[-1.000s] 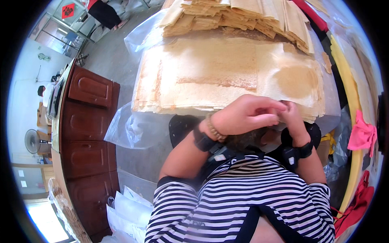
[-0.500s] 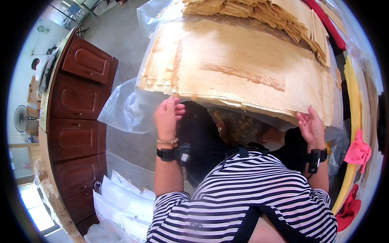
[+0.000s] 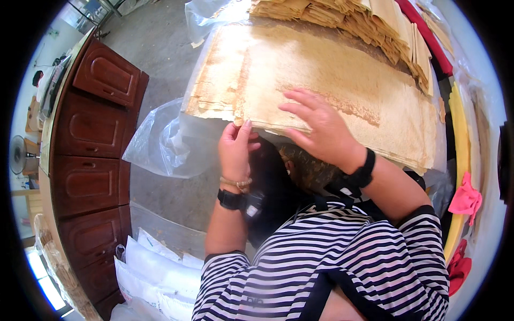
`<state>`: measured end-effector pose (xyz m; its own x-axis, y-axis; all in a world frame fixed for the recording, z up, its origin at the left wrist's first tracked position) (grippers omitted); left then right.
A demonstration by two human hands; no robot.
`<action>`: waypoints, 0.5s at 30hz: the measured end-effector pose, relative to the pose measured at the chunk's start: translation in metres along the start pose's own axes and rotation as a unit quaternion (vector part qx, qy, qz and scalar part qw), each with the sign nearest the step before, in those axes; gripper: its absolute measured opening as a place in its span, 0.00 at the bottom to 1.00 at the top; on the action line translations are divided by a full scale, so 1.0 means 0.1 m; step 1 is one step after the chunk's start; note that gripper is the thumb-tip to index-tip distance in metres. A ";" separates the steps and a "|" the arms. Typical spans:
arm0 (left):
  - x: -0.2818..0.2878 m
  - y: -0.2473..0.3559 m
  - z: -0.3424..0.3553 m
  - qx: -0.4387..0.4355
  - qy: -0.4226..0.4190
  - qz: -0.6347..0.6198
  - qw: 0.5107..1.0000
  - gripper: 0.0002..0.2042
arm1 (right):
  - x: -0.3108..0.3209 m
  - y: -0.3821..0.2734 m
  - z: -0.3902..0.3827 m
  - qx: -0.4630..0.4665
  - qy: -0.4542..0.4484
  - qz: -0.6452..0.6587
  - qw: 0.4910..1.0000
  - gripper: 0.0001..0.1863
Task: The person peels thin, light-colored sheets from a large stack, inspects them, and places them onto another surface or stack by hand.
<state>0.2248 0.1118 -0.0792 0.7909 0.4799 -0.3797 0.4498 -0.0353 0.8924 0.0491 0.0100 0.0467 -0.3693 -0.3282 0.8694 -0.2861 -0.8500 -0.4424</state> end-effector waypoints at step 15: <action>-0.13 -0.13 0.01 0.013 -0.133 -0.229 0.964 0.11 | -0.29 0.06 0.25 0.010 0.036 0.008 0.999 0.17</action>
<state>0.2087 0.1046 -0.0863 0.5831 0.2088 -0.7851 0.7849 0.1043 0.6107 0.0797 0.0041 0.0245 -0.4362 -0.3118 0.8441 -0.2618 -0.8535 -0.4505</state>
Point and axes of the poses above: each hand's wrist, its own z-axis towards the middle knuckle, its own x-axis out of the back of the hand, y = z × x, the point moved 5 cm from there along z, towards the middle knuckle, and after that the axes turned 13 degrees about -y, right-handed, at the moved point
